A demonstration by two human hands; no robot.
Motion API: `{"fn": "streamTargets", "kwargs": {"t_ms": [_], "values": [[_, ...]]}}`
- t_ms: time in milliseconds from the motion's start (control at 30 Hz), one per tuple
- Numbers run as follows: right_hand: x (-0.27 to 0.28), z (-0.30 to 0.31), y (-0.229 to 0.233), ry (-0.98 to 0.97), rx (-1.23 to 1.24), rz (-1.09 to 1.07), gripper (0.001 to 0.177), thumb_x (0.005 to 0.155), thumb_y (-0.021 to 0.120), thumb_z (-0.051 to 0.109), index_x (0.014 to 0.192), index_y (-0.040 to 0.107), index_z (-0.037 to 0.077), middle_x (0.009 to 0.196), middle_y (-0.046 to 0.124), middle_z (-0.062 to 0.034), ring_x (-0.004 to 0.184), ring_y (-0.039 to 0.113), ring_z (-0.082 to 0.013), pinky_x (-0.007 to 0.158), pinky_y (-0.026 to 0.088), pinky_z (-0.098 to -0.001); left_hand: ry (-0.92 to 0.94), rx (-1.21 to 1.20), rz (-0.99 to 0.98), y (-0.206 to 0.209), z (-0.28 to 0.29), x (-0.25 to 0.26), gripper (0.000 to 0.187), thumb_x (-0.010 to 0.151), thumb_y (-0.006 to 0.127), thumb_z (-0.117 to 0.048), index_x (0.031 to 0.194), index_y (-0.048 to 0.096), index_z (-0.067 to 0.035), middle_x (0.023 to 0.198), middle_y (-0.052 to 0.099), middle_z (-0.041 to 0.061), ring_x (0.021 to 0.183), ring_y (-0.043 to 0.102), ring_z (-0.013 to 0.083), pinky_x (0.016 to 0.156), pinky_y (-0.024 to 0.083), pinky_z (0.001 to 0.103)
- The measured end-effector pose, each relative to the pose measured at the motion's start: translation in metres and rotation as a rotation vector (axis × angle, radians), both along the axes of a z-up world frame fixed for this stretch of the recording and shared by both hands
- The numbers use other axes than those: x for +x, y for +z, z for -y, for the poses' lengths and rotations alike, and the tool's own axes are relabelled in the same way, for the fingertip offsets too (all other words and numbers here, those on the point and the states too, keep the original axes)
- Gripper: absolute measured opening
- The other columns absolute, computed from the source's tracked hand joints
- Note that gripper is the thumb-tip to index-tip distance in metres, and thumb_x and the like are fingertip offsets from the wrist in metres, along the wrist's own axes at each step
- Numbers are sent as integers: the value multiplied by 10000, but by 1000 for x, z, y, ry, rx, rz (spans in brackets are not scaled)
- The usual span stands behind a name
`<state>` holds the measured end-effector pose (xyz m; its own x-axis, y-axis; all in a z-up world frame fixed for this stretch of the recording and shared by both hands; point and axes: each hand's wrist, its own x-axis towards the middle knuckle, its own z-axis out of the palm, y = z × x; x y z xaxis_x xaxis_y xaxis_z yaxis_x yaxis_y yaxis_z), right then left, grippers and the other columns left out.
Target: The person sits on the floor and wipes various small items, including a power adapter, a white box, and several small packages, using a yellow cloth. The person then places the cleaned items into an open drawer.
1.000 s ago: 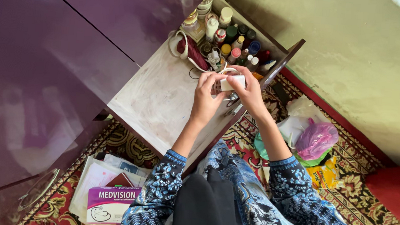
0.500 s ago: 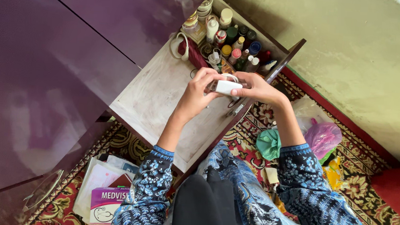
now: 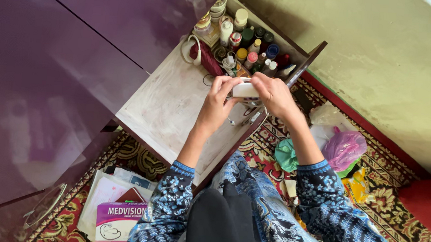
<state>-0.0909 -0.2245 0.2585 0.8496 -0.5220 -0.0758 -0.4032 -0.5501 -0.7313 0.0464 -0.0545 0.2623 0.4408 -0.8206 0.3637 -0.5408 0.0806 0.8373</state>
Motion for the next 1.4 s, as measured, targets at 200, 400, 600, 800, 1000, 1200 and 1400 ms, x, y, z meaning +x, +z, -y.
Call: {"fn": "streamTargets", "kwargs": {"t_ms": [200,400,600,800,1000,1200,1400], "values": [[-8,5,-28,2,783,346,505,1065,487,433,1333,600,20,1125,676,7,1030,599,-105,827,520,-271,86,19,106,0,5,6,518,844,783,29,1314,615,-110,1246,575,121,1128,644,337,909,557,417],[8,6,-68,42,675,309,582,1045,609,434,1409,554,-17,1287,651,-79,1168,580,-143,1032,460,-339,172,-2,124,-41,16,4,552,818,785,44,1321,628,-121,1259,610,115,1169,646,317,979,551,399],[34,-13,-105,-161,1143,555,668,1041,502,485,1493,429,-3,1434,588,-112,1331,551,-239,1182,390,-466,131,-294,-778,-132,50,-5,651,1026,630,-183,1568,292,-62,1472,509,206,1326,547,278,1103,476,339],[59,-27,-153,-490,1171,728,712,1048,391,532,1522,353,2,1465,555,-198,1333,576,-289,1139,442,-452,246,143,-268,-201,58,-41,482,1122,510,-236,1551,353,-82,1493,501,288,1355,535,408,1117,447,455],[61,6,-246,-695,1269,751,723,1032,393,555,1446,399,-37,1277,622,-171,1062,702,-273,941,599,-411,7,600,-166,-219,42,-28,623,1037,483,-203,1594,252,-47,1095,669,278,947,647,477,787,508,557],[54,21,-335,-641,1188,440,560,1008,611,425,1373,498,16,1047,637,-77,804,630,-177,686,536,-356,-74,288,240,-242,41,7,304,1042,498,-127,1324,481,-15,1105,655,211,972,645,405,833,511,504],[55,10,-351,-521,1310,196,483,992,565,427,1311,537,66,1110,717,-74,954,742,-224,824,601,-344,111,331,66,-280,61,28,279,1017,487,-89,1279,511,6,1135,600,240,1053,594,394,877,499,484]]}}
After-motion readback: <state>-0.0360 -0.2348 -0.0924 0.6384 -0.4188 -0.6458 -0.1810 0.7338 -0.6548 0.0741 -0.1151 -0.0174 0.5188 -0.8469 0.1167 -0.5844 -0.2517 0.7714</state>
